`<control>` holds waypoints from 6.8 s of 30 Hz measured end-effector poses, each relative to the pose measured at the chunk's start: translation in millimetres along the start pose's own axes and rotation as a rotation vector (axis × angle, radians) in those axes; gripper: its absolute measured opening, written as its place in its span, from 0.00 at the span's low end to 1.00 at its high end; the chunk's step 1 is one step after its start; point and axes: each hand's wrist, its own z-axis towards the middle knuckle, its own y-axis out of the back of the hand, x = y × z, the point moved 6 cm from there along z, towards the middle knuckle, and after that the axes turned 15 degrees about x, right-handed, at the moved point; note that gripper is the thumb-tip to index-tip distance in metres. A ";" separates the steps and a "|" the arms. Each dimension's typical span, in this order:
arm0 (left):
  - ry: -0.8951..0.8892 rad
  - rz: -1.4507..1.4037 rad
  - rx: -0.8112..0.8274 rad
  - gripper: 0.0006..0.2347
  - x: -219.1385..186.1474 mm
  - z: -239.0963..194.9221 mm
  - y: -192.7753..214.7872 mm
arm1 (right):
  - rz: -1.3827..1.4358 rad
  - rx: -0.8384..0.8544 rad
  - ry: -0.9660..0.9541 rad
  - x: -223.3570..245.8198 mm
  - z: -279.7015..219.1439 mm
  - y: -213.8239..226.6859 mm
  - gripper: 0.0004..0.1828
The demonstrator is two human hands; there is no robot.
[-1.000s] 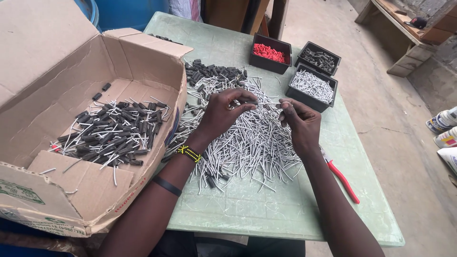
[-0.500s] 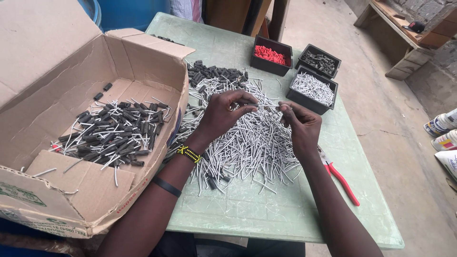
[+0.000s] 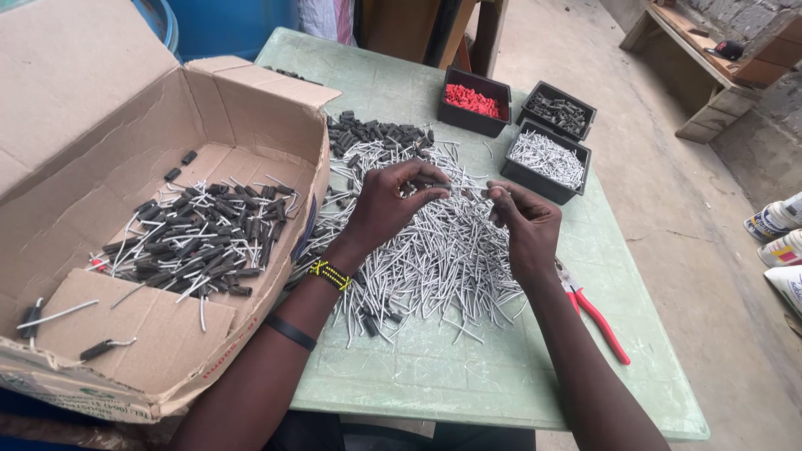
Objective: Sorting and assembling electronic components by fitting sleeves onto leads and placing them in a box
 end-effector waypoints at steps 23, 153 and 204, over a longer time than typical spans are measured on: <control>0.010 0.019 0.016 0.05 -1.6 -1.6 -0.4 | -0.019 0.029 -0.040 6.5 0.9 -2.6 0.11; 0.619 1.160 -0.036 0.02 99.4 -21.5 -1.0 | -0.163 0.370 0.173 89.4 95.9 -199.3 0.08; 0.418 -0.293 -0.206 0.09 57.3 -20.1 -7.4 | -0.431 0.141 -0.205 5.0 0.0 -35.2 0.11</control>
